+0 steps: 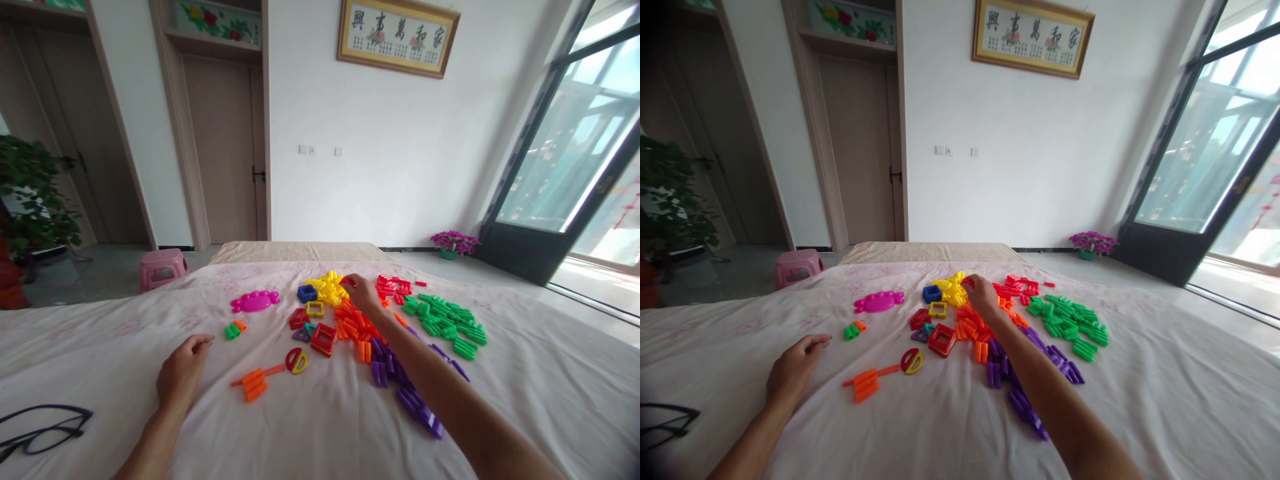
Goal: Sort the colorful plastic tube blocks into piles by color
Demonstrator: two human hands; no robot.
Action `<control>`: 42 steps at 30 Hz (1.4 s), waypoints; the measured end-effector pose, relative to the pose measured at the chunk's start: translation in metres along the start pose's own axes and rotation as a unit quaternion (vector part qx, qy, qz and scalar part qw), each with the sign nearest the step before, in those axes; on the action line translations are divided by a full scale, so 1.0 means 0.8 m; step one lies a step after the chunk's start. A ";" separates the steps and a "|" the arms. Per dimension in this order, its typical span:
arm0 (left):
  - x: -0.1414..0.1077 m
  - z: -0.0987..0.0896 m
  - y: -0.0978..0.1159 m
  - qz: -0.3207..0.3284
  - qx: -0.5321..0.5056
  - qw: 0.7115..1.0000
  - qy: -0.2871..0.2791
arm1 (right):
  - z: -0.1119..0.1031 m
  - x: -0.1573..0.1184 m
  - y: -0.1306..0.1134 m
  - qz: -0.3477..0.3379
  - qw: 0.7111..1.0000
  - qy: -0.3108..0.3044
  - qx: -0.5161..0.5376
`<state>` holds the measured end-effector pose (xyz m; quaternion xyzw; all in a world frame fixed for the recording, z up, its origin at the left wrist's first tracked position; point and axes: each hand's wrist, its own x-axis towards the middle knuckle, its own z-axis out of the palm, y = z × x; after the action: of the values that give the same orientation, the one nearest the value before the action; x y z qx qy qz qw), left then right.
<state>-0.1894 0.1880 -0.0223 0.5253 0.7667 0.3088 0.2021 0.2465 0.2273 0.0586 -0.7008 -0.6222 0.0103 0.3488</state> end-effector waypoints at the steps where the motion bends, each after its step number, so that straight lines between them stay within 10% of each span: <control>1: 0.000 0.000 0.001 0.001 0.000 1.000 -0.001 | -0.014 0.012 0.021 0.028 0.999 0.018 -0.023; 8: 0.000 0.002 0.003 0.009 -0.003 1.000 0.006 | -0.052 0.039 0.085 0.127 0.981 0.087 -0.121; 13: -0.001 0.003 0.002 0.014 -0.015 1.000 0.013 | 0.019 0.002 -0.017 -0.036 0.998 -0.044 -0.037; 19: 0.000 0.004 0.000 0.020 -0.032 0.999 0.020 | 0.128 -0.062 -0.161 -0.259 0.943 -0.211 -0.006; 27: -0.002 0.002 0.002 0.022 -0.029 0.999 0.023 | 0.214 -0.088 -0.233 -0.303 0.914 -0.259 -0.078; 35: -0.002 0.000 0.004 0.021 -0.022 0.999 0.026 | 0.180 -0.111 -0.231 -0.317 0.917 -0.216 -0.112; 42: 0.001 0.003 -0.002 0.033 -0.017 0.999 0.028 | 0.091 -0.117 -0.157 -0.202 0.969 -0.136 -0.037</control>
<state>-0.1892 0.1891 -0.0247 0.5376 0.7494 0.3426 0.1789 0.0841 0.1777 0.0274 -0.5648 -0.7926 0.0113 0.2295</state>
